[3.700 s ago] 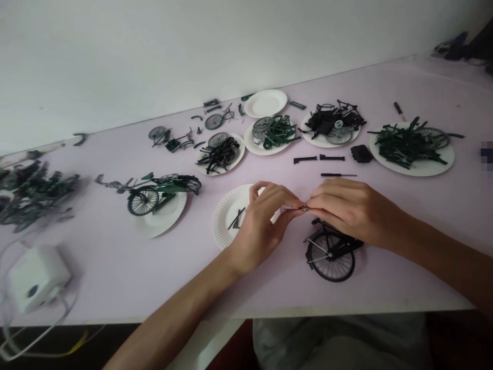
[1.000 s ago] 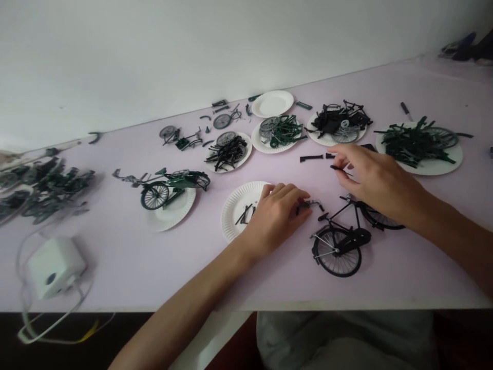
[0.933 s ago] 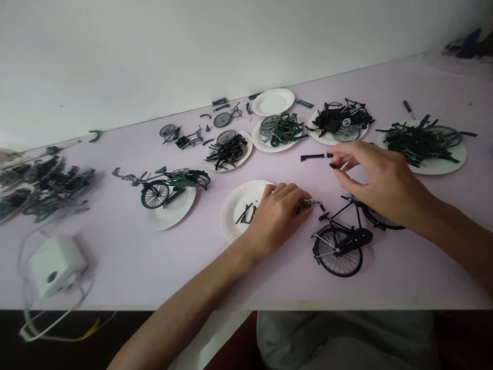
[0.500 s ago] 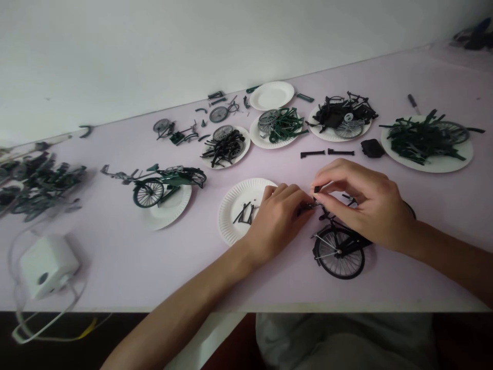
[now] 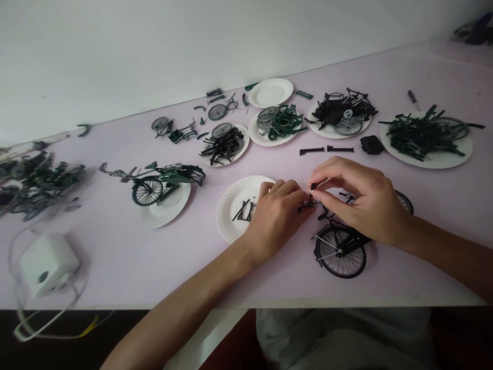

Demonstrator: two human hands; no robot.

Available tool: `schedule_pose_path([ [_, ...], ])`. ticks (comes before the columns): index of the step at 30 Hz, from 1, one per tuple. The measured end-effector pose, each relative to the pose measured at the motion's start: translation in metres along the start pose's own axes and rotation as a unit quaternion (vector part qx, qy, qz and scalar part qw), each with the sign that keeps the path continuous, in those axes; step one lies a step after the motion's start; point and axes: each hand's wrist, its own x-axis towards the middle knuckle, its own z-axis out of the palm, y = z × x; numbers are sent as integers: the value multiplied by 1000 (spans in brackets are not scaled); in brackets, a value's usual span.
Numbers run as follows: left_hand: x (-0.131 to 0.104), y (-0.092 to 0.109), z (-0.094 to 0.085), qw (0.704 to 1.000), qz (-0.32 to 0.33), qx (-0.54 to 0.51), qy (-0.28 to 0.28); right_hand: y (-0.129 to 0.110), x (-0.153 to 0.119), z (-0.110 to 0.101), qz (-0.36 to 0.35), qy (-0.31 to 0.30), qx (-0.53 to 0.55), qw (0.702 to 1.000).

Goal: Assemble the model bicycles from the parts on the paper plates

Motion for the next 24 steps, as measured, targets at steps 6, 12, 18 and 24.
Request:
schedule_pose_path([
  [6, -1, 1, 1, 1000, -1, 5, 6, 0, 1, 0, 7, -3, -10, 1000],
  [12, 0, 0, 1, 1000, 11, -4, 11, 0, 0, 0, 23, -9, -11, 1000],
  [18, 1, -1, 3, 1000, 6, -20, 17, -2, 1, -3, 67, -6, -46, 997],
  [24, -1, 7, 6, 998, -5, -66, 3, 1, 0, 1, -8, -17, -93, 995],
])
